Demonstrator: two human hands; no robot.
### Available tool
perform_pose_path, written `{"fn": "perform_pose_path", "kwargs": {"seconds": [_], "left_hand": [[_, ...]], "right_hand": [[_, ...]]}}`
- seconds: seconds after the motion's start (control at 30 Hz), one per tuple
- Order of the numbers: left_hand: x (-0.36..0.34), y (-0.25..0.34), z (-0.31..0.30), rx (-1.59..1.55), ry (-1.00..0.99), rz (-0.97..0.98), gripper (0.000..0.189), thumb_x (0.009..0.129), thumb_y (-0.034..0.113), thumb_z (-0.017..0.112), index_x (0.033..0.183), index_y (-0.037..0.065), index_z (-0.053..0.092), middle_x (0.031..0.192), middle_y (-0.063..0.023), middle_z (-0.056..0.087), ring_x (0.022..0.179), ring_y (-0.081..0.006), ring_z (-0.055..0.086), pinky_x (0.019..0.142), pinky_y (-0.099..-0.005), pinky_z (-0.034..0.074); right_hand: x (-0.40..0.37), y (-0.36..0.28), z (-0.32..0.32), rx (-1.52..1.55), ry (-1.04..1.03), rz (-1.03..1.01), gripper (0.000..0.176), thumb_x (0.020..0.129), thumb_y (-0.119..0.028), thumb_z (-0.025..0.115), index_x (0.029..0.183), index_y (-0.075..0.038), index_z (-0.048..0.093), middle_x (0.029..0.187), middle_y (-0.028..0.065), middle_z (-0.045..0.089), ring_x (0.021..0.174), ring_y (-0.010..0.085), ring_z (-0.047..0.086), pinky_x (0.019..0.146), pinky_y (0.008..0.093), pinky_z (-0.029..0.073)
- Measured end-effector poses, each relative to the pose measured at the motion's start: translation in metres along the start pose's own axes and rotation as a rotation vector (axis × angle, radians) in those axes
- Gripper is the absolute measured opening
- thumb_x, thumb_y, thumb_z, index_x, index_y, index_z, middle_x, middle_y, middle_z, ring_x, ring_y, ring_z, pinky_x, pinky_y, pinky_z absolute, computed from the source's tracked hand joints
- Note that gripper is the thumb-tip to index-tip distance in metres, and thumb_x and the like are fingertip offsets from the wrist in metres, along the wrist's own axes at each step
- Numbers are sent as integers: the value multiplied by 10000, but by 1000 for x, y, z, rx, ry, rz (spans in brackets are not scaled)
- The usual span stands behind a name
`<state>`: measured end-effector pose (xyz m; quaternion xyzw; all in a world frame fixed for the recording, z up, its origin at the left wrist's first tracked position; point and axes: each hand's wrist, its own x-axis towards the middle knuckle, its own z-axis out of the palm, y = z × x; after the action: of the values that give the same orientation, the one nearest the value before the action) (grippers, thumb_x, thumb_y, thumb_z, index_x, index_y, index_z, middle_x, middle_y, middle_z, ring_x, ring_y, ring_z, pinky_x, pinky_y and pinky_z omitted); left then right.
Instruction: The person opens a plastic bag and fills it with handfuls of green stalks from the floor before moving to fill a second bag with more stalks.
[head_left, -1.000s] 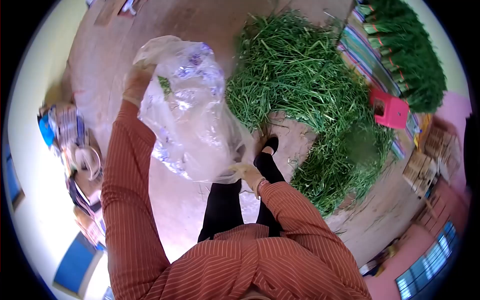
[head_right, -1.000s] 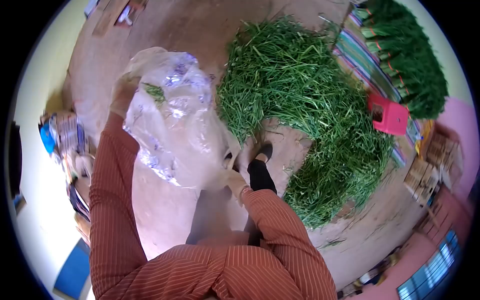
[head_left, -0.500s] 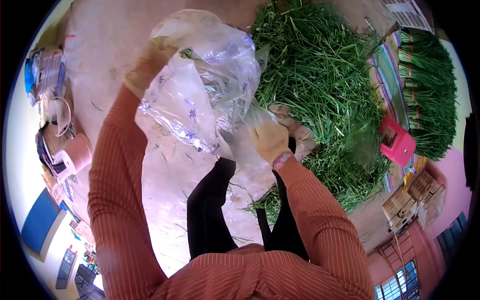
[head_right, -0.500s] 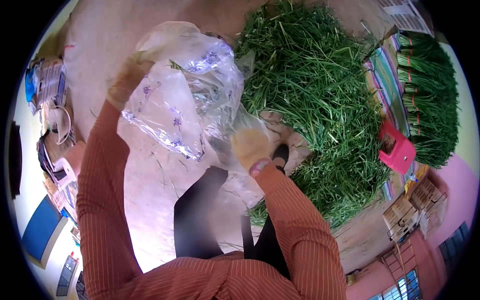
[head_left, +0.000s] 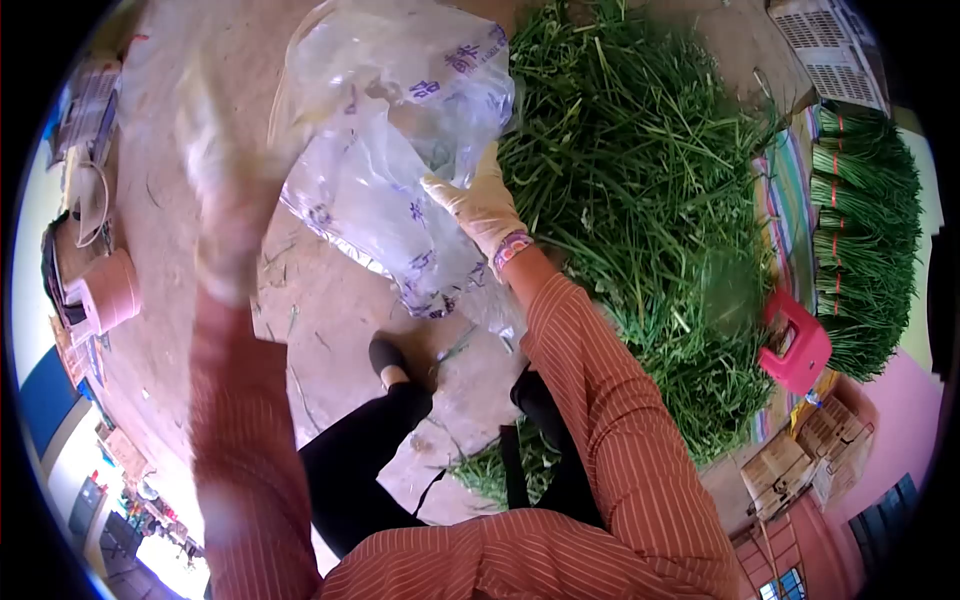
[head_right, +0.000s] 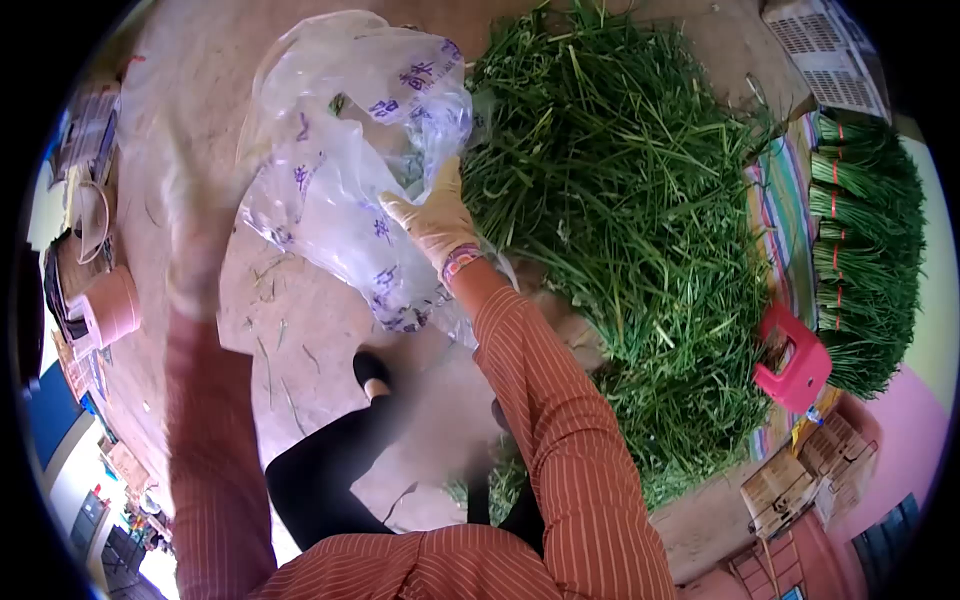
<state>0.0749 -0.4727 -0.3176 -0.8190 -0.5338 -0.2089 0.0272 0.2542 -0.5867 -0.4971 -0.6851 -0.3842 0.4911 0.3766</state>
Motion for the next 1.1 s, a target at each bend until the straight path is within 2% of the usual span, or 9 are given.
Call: {"fn": "perform_pose_path", "kwargs": {"seconds": [0.17, 0.27, 0.33, 0.43, 0.57, 0.63, 0.83, 0.93, 1.1], "left_hand": [[-144, 34, 56, -347, -9, -320, 1121, 635, 290, 808, 1405, -17, 54, 1380, -303, 196, 1287, -419, 197, 1074, -464, 165], [-185, 50, 124, -560, -44, -510, 958, 720, 194, 741, 1407, 5, 101, 1324, -275, 320, 1239, -372, 315, 1032, -434, 274], [-174, 53, 143, -1336, -190, -1049, 665, 809, 128, 630, 1361, 9, 278, 1101, -152, 539, 984, -226, 540, 839, -344, 456], [-150, 31, 120, -1239, -220, -984, 416, 915, 137, 471, 1306, 3, 419, 651, 55, 523, 547, -33, 454, 519, -187, 412], [-109, -25, 53, -478, -307, -710, 410, 839, -38, 467, 1233, 65, 518, 833, -17, 597, 619, -64, 523, 569, -240, 468], [-103, -67, 31, -34, -197, -186, 516, 779, -75, 480, 1257, 115, 517, 937, -62, 607, 714, -85, 550, 612, -219, 474], [-53, -61, -51, -765, -174, -760, 338, 933, 203, 425, 1208, 55, 553, 661, 99, 361, 538, 5, 306, 454, -133, 245], [-62, -64, -37, -852, -66, -802, 330, 927, 198, 439, 1192, 48, 565, 641, 108, 352, 521, 10, 297, 446, -132, 226], [-61, -70, -29, -904, -190, -711, 320, 923, 215, 450, 1171, 59, 578, 639, 105, 361, 526, 5, 306, 451, -146, 251]], "right_hand": [[18, 1, 0, -19, -214, -7, 1097, 700, -346, 725, 1389, 62, -25, 1404, 294, 220, 1321, 327, 253, 1069, 313, 222], [15, -3, 0, 29, -282, -41, 1070, 705, -350, 702, 1389, 62, -10, 1343, 307, 302, 1260, 328, 339, 1022, 317, 287], [16, 4, 1, -59, -243, -284, 960, 749, -349, 656, 1387, 63, 69, 1200, 277, 490, 1091, 309, 530, 935, 322, 393], [1, 1, -55, -306, -465, -277, 851, 767, -306, 639, 1367, 69, 166, 1216, 247, 480, 1070, 326, 532, 927, 344, 404], [-5, 28, -124, -1195, -393, -339, 685, 768, -180, 582, 1353, 10, 281, 1360, 191, 337, 1260, 352, 322, 1022, 390, 307], [13, 69, -119, -1506, -301, -574, 651, 795, -195, 538, 1368, -33, 276, 1366, 162, 331, 1277, 330, 294, 1038, 397, 269], [104, 86, -70, -1896, -562, -745, 878, 706, -281, 676, 1415, -115, 186, 1464, 126, 202, 1333, 285, 231, 1077, 413, 183], [104, 74, -74, -1889, -716, -674, 958, 516, -447, 809, 1324, -174, 371, 1269, 73, 472, 1144, 209, 480, 925, 347, 360], [123, 132, -87, -1656, -440, -595, 218, 816, -147, 491, 989, -160, 623, 816, 83, 653, 774, 218, 639, 670, 323, 471]]}}
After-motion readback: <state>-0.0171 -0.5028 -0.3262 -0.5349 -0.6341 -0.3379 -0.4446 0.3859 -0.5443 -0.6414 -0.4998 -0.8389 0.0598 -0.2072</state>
